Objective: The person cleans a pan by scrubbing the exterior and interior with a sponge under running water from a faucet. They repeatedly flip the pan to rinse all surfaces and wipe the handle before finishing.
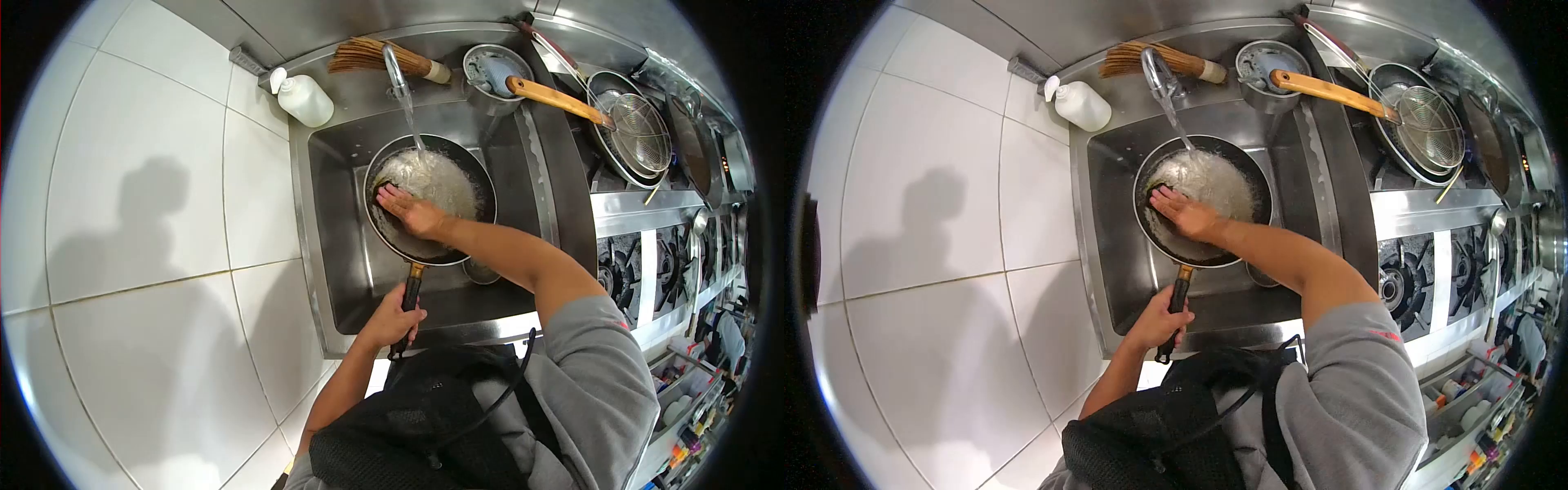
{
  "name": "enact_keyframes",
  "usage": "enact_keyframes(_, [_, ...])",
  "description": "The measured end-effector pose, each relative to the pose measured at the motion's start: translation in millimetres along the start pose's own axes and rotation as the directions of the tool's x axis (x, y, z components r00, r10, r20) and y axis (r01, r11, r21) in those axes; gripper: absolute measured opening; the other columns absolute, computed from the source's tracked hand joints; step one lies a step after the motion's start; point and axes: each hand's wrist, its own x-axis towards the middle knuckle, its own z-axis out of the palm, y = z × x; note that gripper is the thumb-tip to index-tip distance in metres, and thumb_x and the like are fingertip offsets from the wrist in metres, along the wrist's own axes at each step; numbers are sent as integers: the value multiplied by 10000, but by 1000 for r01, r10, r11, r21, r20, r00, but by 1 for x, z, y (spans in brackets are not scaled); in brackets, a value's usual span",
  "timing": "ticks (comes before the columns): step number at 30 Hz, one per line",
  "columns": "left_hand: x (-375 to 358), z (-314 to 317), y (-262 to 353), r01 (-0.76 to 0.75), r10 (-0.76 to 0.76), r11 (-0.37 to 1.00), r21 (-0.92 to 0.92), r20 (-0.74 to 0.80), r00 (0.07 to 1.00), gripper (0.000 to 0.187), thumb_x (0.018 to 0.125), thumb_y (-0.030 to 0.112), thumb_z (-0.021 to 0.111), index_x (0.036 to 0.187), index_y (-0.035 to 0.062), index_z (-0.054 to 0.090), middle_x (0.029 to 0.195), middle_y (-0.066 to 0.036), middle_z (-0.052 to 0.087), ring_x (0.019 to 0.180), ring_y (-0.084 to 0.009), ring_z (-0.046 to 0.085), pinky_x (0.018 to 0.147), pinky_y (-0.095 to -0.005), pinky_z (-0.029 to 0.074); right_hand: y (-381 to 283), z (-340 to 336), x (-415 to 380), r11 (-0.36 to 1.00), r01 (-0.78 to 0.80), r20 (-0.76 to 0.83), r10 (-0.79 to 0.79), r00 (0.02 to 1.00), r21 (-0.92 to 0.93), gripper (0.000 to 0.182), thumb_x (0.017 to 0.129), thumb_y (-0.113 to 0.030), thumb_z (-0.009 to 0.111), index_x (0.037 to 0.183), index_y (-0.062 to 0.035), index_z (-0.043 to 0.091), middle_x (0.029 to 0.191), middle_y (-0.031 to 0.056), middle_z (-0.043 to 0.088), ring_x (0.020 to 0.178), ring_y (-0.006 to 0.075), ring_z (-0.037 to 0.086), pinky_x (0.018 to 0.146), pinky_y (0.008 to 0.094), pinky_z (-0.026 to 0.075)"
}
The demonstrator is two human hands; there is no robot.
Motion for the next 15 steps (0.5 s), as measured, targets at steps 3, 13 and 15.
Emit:
enact_keyframes(3, [-8,-1,-2,25,-25,1000,-13,-15,1000,248,873,7,611,994,51,398,659,-27,486,455,-127,521,395,-298,431,39,-35,-4,995,-37,53,42,998,-92,535,940,-80,359,1475,-85,344,1559,83,319,1451,264,273,1184,412,257])
enact_keyframes(13, [-13,-9,-7,77,-78,995,-56,-10,997,251,871,1,604,1012,45,402,675,-36,488,463,-132,533,394,-301,430,36,-46,-3,976,-78,264,21,964,206,567,899,-32,444,1461,-91,389,1541,137,336,1435,280,305,1194,387,242])
enact_keyframes(15, [-13,-6,-11,65,-67,997,-47,-32,997,249,870,3,606,1007,47,402,670,-37,491,459,-135,531,394,-302,432,44,-38,2,958,-238,384,162,909,161,560,892,-37,465,1446,-96,419,1538,131,345,1446,276,281,1201,391,228])
